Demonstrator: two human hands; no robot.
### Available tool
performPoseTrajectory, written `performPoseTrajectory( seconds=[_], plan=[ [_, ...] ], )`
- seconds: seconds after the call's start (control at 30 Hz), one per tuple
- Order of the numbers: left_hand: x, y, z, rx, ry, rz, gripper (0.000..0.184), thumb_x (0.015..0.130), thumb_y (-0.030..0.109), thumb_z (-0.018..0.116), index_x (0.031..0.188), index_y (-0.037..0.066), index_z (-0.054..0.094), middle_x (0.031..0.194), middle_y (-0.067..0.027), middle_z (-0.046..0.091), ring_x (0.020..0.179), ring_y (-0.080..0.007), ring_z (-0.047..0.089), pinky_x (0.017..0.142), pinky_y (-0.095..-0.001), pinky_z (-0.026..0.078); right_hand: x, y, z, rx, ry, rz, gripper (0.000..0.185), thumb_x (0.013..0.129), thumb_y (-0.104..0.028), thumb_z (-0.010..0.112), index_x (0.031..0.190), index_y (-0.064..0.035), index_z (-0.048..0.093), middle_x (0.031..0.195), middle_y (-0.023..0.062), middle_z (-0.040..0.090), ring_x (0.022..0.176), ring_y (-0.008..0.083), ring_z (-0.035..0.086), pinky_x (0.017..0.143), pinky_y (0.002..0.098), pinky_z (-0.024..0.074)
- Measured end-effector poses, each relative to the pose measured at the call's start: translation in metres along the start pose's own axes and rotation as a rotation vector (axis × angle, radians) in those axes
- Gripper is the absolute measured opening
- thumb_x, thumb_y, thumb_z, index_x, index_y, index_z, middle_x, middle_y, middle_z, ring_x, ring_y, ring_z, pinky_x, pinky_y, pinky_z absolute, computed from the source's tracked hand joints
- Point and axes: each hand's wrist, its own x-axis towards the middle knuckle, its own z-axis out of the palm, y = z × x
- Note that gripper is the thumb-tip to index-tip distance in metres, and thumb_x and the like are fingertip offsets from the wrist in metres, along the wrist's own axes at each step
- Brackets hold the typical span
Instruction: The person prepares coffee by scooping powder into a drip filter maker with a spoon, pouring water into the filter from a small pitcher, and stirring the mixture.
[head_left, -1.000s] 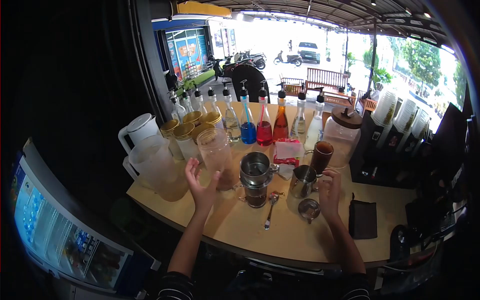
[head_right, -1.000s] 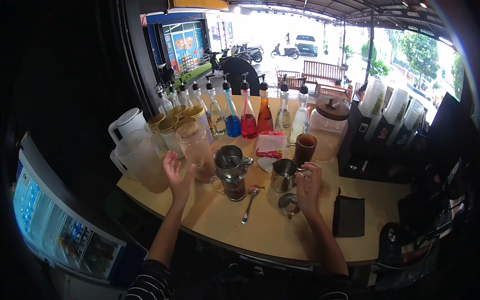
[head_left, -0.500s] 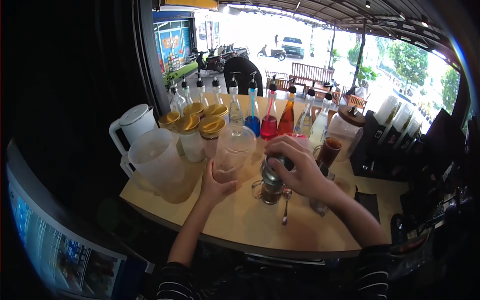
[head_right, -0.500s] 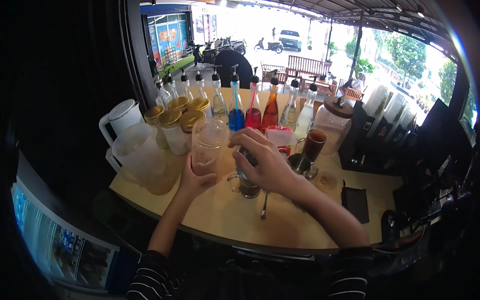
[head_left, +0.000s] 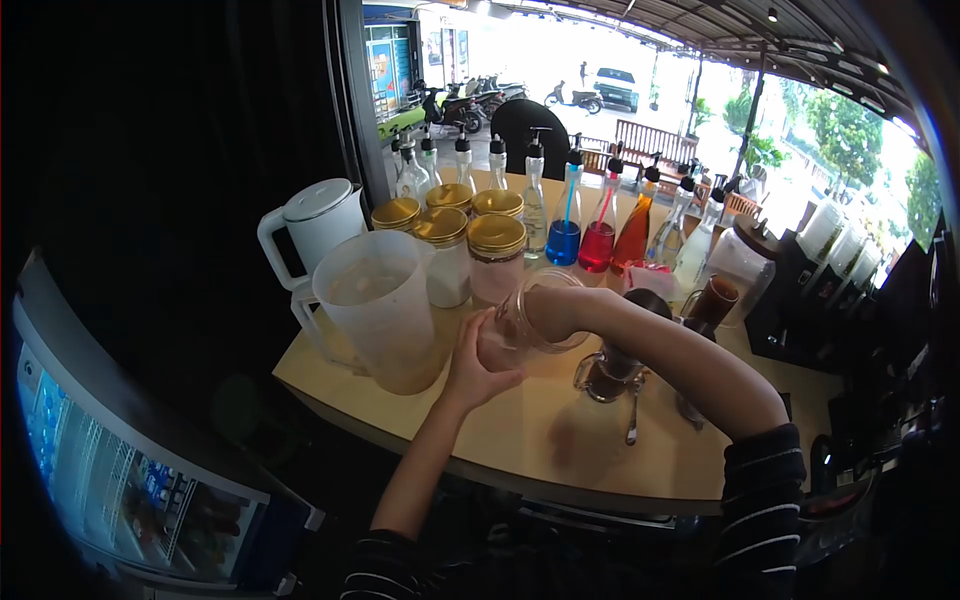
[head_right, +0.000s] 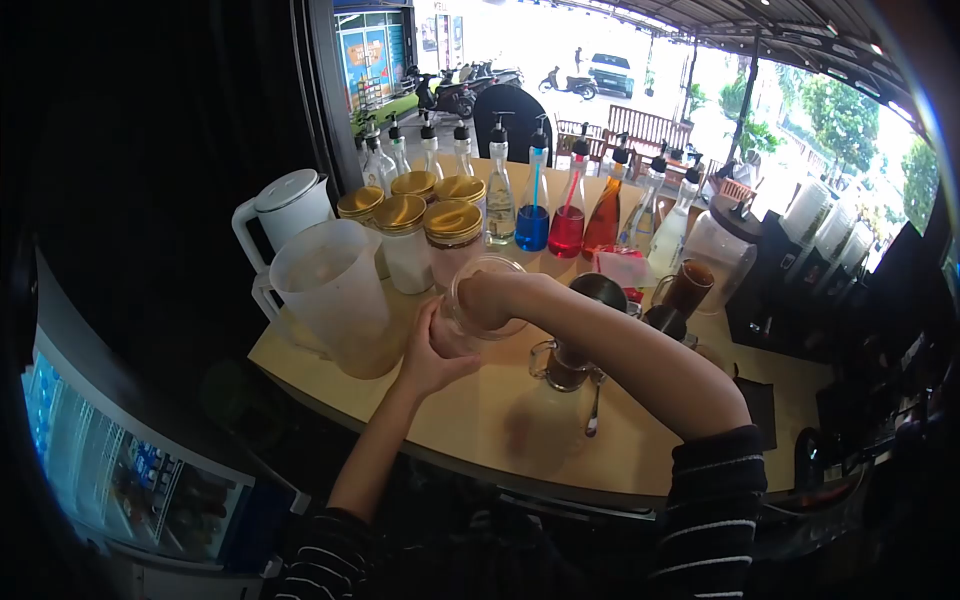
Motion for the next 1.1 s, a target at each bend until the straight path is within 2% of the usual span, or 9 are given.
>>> performPoseTrajectory(
  seconds=[0.07, 0.2, 0.27, 0.4, 0.5, 0.57, 0.7, 0.77, 1.1],
  plan=[
    [-0.001, -0.001, 0.000, 0.003, 0.008, 0.011, 0.097, 0.051, 0.018, 0.086, 0.134, 0.005, 0.037, 0.128, -0.0138, 0.042, 0.121, -0.0304, 0.044, 0.102, -0.0397, 0.038, 0.033, 0.017, 0.035, -0.355, -0.224, -0.127, 0.024, 0.079, -0.017, 0.058, 0.098, -0.0031, 0.063, 0.099, 0.0110, 0.064, 0.088, 0.0231, 0.062, 0.079, 0.0315, 0.0493],
    [0.000, 0.000, -0.001, -0.002, 0.003, 0.034, 0.097, 0.051, 0.018, 0.086, 0.134, 0.007, 0.037, 0.127, -0.0143, 0.042, 0.120, -0.0316, 0.044, 0.101, -0.0406, 0.038, 0.043, 0.051, 0.089, -0.750, -0.282, -0.203, 0.025, 0.080, -0.018, 0.056, 0.098, -0.0017, 0.061, 0.099, 0.0103, 0.063, 0.093, 0.0202, 0.061, 0.082, 0.0303, 0.0484],
    [0.000, 0.000, 0.000, -0.007, -0.002, 0.039, 0.097, 0.052, 0.018, 0.086, 0.135, 0.007, 0.036, 0.127, -0.0143, 0.042, 0.120, -0.0318, 0.044, 0.101, -0.0407, 0.038, 0.010, 0.031, 0.062, -0.071, 0.269, -0.289, 0.025, 0.080, -0.016, 0.057, 0.101, -0.0031, 0.060, 0.101, 0.0103, 0.062, 0.093, 0.0186, 0.061, 0.083, 0.0304, 0.0482],
    [0.001, -0.001, -0.002, -0.011, 0.002, 0.038, 0.097, 0.052, 0.018, 0.086, 0.135, 0.007, 0.036, 0.127, -0.0142, 0.041, 0.121, -0.0318, 0.043, 0.101, -0.0408, 0.038, 0.008, 0.008, 0.032, -0.343, -0.118, -0.024, 0.027, 0.077, -0.011, 0.060, 0.103, -0.0045, 0.060, 0.102, 0.0103, 0.062, 0.095, 0.0198, 0.061, 0.083, 0.0313, 0.0484],
    [-0.001, 0.002, -0.001, 0.009, 0.000, 0.018, 0.097, 0.051, 0.018, 0.085, 0.134, 0.007, 0.036, 0.128, -0.0133, 0.042, 0.122, -0.0300, 0.043, 0.102, -0.0403, 0.038, -0.005, -0.012, 0.008, -0.016, -0.069, 0.071, 0.030, 0.075, -0.010, 0.063, 0.105, -0.0063, 0.060, 0.105, 0.0097, 0.062, 0.098, 0.0216, 0.061, 0.085, 0.0316, 0.0477],
    [-0.001, 0.004, -0.001, 0.026, -0.002, 0.003, 0.096, 0.051, 0.017, 0.084, 0.133, 0.007, 0.036, 0.128, -0.0124, 0.042, 0.122, -0.0280, 0.043, 0.102, -0.0399, 0.038, 0.000, -0.004, 0.020, 0.035, 0.004, 0.106, 0.021, 0.074, -0.011, 0.064, 0.094, -0.0076, 0.069, 0.094, 0.0164, 0.069, 0.084, 0.0321, 0.067, 0.073, 0.0371, 0.0529],
    [-0.002, 0.005, 0.001, 0.010, 0.000, 0.017, 0.095, 0.051, 0.017, 0.084, 0.133, 0.006, 0.037, 0.128, -0.0124, 0.042, 0.122, -0.0285, 0.043, 0.102, -0.0400, 0.038, 0.007, 0.003, 0.027, -0.105, 0.083, -0.096, 0.022, 0.074, -0.014, 0.064, 0.095, -0.0079, 0.069, 0.096, 0.0165, 0.068, 0.087, 0.0319, 0.067, 0.073, 0.0374, 0.0530],
    [-0.002, 0.006, 0.001, 0.003, 0.002, 0.012, 0.095, 0.051, 0.017, 0.084, 0.132, 0.006, 0.037, 0.128, -0.0123, 0.043, 0.122, -0.0287, 0.043, 0.102, -0.0400, 0.038, 0.009, -0.007, 0.017, -0.156, -0.169, 0.023, 0.031, 0.074, -0.012, 0.065, 0.105, -0.0056, 0.062, 0.105, 0.0058, 0.064, 0.096, 0.0171, 0.062, 0.085, 0.0285, 0.0477],
    [-0.003, 0.005, 0.001, -0.005, 0.008, 0.029, 0.095, 0.052, 0.017, 0.085, 0.133, 0.006, 0.036, 0.128, -0.0131, 0.042, 0.122, -0.0300, 0.043, 0.103, -0.0404, 0.038, 0.001, -0.014, 0.007, 0.114, -0.131, 0.075, 0.032, 0.073, -0.012, 0.065, 0.105, -0.0044, 0.062, 0.105, 0.0105, 0.063, 0.095, 0.0215, 0.062, 0.084, 0.0307, 0.0482]
  ],
)
